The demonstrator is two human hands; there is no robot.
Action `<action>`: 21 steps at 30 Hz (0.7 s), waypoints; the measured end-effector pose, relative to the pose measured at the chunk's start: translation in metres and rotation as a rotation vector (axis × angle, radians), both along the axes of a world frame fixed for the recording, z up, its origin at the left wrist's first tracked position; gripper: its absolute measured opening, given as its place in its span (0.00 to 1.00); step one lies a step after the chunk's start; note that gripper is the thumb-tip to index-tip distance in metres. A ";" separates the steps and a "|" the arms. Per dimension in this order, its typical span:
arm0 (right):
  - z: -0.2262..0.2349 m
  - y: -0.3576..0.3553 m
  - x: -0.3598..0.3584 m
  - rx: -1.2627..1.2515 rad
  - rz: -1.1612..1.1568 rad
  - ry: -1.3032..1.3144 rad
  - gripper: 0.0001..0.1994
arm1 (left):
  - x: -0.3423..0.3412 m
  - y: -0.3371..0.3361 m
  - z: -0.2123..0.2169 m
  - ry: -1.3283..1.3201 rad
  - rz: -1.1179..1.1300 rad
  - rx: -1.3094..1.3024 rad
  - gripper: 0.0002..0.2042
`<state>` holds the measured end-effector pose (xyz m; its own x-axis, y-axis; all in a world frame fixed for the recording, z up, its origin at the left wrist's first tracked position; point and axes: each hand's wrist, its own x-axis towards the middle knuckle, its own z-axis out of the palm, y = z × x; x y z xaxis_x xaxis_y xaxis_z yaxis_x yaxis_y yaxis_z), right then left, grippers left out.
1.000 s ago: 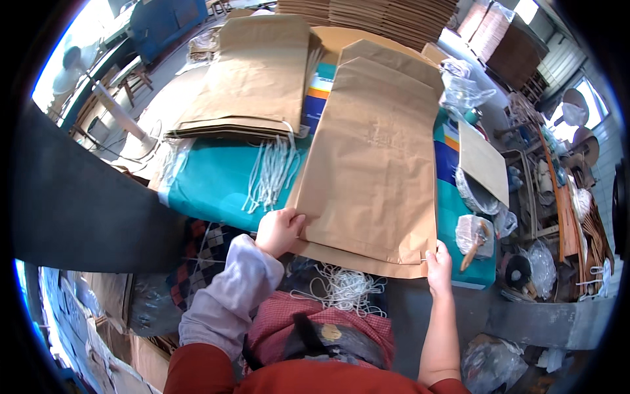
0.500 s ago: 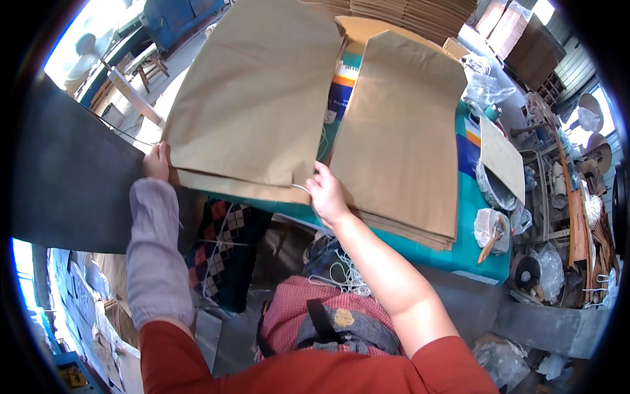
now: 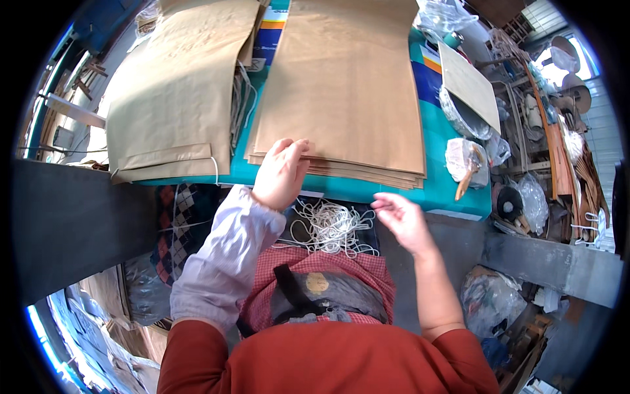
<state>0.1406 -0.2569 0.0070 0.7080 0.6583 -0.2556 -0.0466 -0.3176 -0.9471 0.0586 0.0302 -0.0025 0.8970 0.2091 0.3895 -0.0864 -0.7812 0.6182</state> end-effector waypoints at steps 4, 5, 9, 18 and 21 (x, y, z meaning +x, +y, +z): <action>0.028 -0.048 0.043 -0.173 -0.217 -0.409 0.10 | 0.011 0.006 -0.006 0.096 0.113 0.101 0.04; 0.033 -0.063 0.059 -0.303 -0.232 -0.826 0.11 | 0.008 0.007 0.001 0.151 0.118 0.128 0.04; 0.029 -0.111 0.105 -0.949 -0.190 -1.045 0.28 | -0.021 0.006 0.012 -0.039 0.101 0.236 0.04; 0.046 -0.103 0.108 -0.159 -0.465 -0.969 0.10 | -0.114 -0.062 -0.078 0.459 -0.229 0.196 0.06; 0.069 -0.070 0.082 0.123 -0.697 -0.621 0.06 | -0.107 -0.059 -0.095 0.503 -0.238 0.064 0.03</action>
<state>0.2223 -0.3264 0.0761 0.9386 0.0322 0.3436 0.3366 -0.3042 -0.8911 -0.0481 -0.0291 -0.0978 0.9951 -0.0322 -0.0938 0.0284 -0.8135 0.5808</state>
